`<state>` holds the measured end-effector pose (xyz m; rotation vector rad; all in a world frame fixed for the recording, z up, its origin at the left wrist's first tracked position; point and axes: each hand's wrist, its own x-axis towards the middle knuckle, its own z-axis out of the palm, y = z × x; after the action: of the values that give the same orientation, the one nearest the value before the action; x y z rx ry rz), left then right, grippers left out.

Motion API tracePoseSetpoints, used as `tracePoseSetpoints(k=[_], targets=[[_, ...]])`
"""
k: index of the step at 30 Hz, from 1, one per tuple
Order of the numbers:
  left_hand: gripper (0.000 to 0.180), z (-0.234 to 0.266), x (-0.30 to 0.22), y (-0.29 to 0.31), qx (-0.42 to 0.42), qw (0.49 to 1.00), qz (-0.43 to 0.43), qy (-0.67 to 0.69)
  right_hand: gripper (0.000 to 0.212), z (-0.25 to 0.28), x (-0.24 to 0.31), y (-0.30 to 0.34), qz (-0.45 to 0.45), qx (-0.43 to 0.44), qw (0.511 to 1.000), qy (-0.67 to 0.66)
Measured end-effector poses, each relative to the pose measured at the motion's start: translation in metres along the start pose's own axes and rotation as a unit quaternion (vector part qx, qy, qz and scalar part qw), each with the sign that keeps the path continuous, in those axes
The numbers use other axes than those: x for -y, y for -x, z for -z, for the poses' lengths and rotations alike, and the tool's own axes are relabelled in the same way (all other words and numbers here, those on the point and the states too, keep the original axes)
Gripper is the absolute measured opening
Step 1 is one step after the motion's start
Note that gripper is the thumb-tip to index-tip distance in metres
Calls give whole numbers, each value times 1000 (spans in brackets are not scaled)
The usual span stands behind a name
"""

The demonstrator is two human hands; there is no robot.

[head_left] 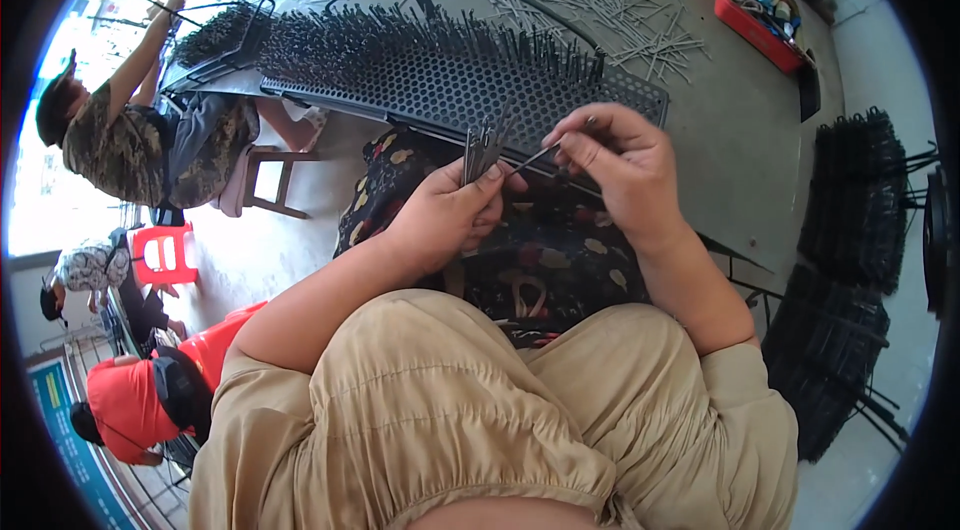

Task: Inserting thin metal rods into a perforated board for assembly.

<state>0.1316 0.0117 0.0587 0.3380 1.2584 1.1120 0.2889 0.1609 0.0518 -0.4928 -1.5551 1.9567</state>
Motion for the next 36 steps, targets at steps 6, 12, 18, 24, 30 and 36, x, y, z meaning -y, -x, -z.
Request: tracePoseSetpoints(k=[6,12,18,24,30,36], targets=[[17,64,5,-12,12,997,55,58,24,-25,-12,-52,67,-96,982,151],[14,100,-16,-22,17,998,66,-16,25,-47,-33,-105,289,-156,817,475],[15,128,-25,-28,47,994,84,-60,26,-73,-40,-120,266,-173,814,486],[16,137,-21,-34,69,993,66,-66,23,-85,-30,-120,296,-183,790,505],[16,133,-14,-38,74,994,52,-61,26,-82,-28,-120,328,-165,781,505],[16,126,-14,-36,58,996,32,-61,25,-77,-27,-123,337,-178,774,505]])
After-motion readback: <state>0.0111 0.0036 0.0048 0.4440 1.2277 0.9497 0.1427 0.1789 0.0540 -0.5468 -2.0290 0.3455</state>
